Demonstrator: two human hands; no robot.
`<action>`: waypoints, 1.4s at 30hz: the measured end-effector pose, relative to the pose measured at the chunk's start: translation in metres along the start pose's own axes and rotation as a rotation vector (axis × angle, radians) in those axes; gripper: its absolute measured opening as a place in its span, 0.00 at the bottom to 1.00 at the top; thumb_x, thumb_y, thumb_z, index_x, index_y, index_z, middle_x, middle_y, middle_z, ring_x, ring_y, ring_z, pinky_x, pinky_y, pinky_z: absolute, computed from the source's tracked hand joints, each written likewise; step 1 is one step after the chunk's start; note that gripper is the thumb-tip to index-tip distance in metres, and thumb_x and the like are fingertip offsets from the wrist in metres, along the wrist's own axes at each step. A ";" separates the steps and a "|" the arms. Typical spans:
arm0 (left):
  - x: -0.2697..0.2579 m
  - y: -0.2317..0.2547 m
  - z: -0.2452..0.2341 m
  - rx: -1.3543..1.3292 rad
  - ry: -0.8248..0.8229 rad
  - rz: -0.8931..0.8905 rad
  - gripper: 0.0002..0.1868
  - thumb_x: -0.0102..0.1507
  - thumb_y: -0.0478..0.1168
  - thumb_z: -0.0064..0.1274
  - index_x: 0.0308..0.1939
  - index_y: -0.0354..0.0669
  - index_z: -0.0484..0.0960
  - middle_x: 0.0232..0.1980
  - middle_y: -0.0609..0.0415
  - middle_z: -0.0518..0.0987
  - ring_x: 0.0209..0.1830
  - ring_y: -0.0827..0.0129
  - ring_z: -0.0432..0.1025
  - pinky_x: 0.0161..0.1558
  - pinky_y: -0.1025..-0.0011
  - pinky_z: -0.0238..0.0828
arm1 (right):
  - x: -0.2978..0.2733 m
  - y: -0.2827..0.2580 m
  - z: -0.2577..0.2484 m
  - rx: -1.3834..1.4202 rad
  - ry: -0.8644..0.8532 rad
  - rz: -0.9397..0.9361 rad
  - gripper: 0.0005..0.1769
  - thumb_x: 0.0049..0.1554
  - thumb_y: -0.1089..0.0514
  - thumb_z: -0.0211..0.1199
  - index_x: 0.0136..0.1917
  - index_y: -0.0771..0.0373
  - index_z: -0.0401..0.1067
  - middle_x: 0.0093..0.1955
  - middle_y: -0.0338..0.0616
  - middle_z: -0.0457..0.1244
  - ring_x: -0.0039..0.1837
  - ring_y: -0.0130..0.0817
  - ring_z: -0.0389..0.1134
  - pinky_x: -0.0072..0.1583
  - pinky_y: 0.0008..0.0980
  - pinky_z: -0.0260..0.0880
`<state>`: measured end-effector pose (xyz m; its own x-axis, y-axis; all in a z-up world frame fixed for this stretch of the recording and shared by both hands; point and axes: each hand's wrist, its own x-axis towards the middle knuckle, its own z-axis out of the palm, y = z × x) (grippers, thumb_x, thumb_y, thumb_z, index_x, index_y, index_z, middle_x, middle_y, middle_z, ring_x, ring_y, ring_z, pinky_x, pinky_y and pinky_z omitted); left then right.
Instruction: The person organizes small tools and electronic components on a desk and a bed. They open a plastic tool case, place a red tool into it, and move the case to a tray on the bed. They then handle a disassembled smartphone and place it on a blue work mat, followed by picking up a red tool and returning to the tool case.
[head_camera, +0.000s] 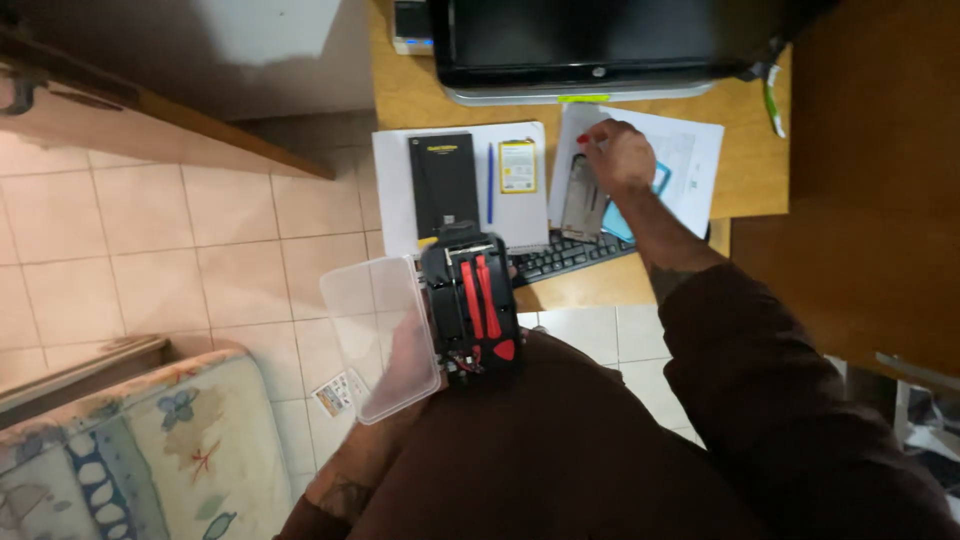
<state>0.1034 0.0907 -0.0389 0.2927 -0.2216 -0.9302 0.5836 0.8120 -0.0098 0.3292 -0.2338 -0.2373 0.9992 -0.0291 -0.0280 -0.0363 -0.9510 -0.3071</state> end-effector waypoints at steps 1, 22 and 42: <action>-0.013 0.003 0.009 -0.009 0.006 0.004 0.19 0.61 0.56 0.52 0.53 0.58 0.85 0.53 0.54 0.86 0.55 0.51 0.78 0.55 0.46 0.72 | 0.006 0.001 0.006 0.004 -0.008 -0.009 0.06 0.55 0.50 0.71 0.48 0.42 0.79 0.44 0.29 0.70 0.50 0.36 0.75 0.53 0.40 0.77; -0.032 0.003 0.028 -0.218 -0.376 0.195 0.23 0.66 0.58 0.52 0.50 0.45 0.87 0.50 0.42 0.86 0.51 0.49 0.81 0.55 0.48 0.79 | 0.032 0.001 0.022 -0.538 0.203 -0.358 0.12 0.55 0.51 0.59 0.31 0.52 0.67 0.26 0.36 0.59 0.28 0.38 0.70 0.29 0.38 0.72; 0.013 -0.020 -0.045 -0.058 -0.770 0.324 0.33 0.70 0.56 0.43 0.69 0.33 0.72 0.64 0.37 0.78 0.61 0.47 0.75 0.61 0.49 0.73 | 0.040 0.012 0.022 0.000 0.147 -0.359 0.08 0.53 0.61 0.60 0.41 0.48 0.78 0.42 0.37 0.70 0.41 0.41 0.72 0.43 0.41 0.73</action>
<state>0.0619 0.0955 -0.0673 0.8872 -0.2620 -0.3799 0.3475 0.9209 0.1764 0.3682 -0.2397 -0.2627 0.9403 0.2617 0.2175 0.3160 -0.9087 -0.2729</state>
